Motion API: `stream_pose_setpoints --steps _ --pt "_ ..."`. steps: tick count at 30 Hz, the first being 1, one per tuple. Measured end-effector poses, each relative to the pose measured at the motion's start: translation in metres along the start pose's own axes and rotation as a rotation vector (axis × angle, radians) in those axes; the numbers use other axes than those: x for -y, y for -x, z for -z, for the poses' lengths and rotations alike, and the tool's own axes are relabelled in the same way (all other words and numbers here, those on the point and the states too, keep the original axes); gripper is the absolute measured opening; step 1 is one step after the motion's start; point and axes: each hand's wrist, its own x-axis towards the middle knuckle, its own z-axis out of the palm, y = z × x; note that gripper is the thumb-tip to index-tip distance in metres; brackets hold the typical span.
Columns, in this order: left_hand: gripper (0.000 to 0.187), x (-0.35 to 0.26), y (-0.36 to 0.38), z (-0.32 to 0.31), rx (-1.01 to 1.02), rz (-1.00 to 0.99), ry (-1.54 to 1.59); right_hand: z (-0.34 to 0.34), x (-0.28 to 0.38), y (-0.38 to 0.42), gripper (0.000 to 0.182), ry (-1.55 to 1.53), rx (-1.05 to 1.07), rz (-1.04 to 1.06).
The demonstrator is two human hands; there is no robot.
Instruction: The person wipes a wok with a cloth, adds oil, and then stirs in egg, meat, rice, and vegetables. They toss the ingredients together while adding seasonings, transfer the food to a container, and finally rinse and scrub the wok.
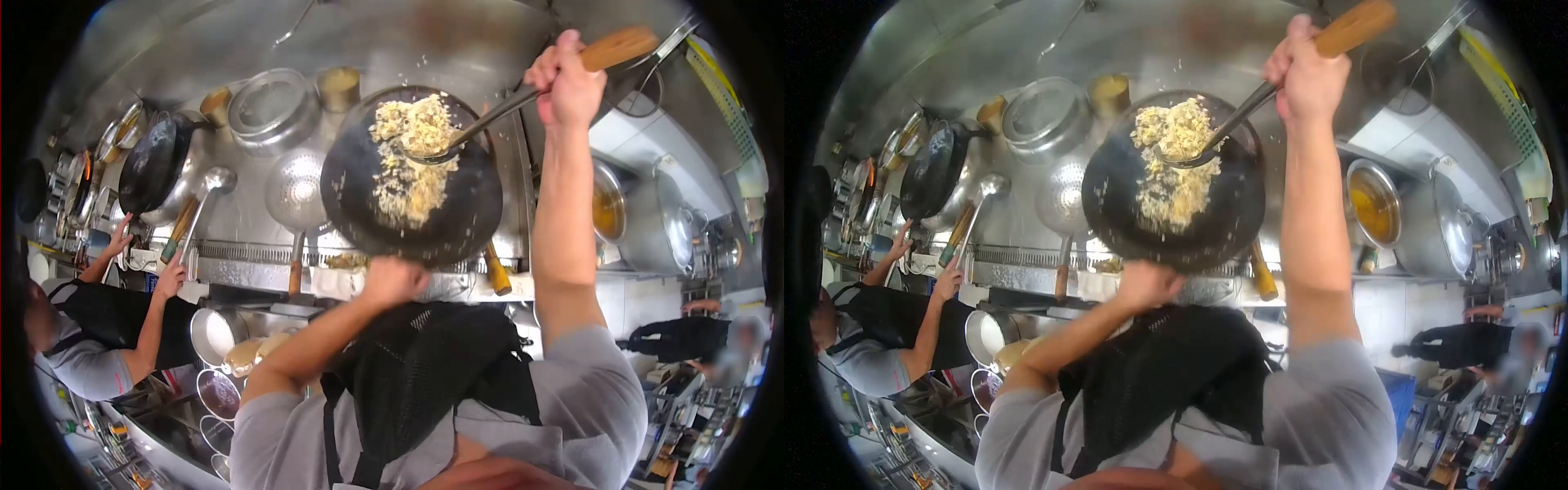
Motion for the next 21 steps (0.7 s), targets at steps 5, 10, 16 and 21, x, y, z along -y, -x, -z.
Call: stream_pose_setpoints --steps 5,10,16,21 --pt "0.03 0.034 -0.079 -0.018 -0.059 0.047 -0.003 -0.014 -0.137 0.056 0.024 0.139 -0.178 -0.208" --pt "0.03 0.036 0.025 -0.048 0.019 -0.072 0.036 -0.017 -0.064 0.019 0.024 0.021 -0.16 -0.081" --pt "0.033 0.013 -0.077 0.01 -0.117 0.0 0.028 -0.034 -0.068 0.038 0.023 0.245 -0.273 -0.18" --pt "0.033 0.036 -0.007 -0.041 0.078 0.063 -0.017 -0.006 -0.12 0.025 0.02 0.03 -0.173 -0.029"
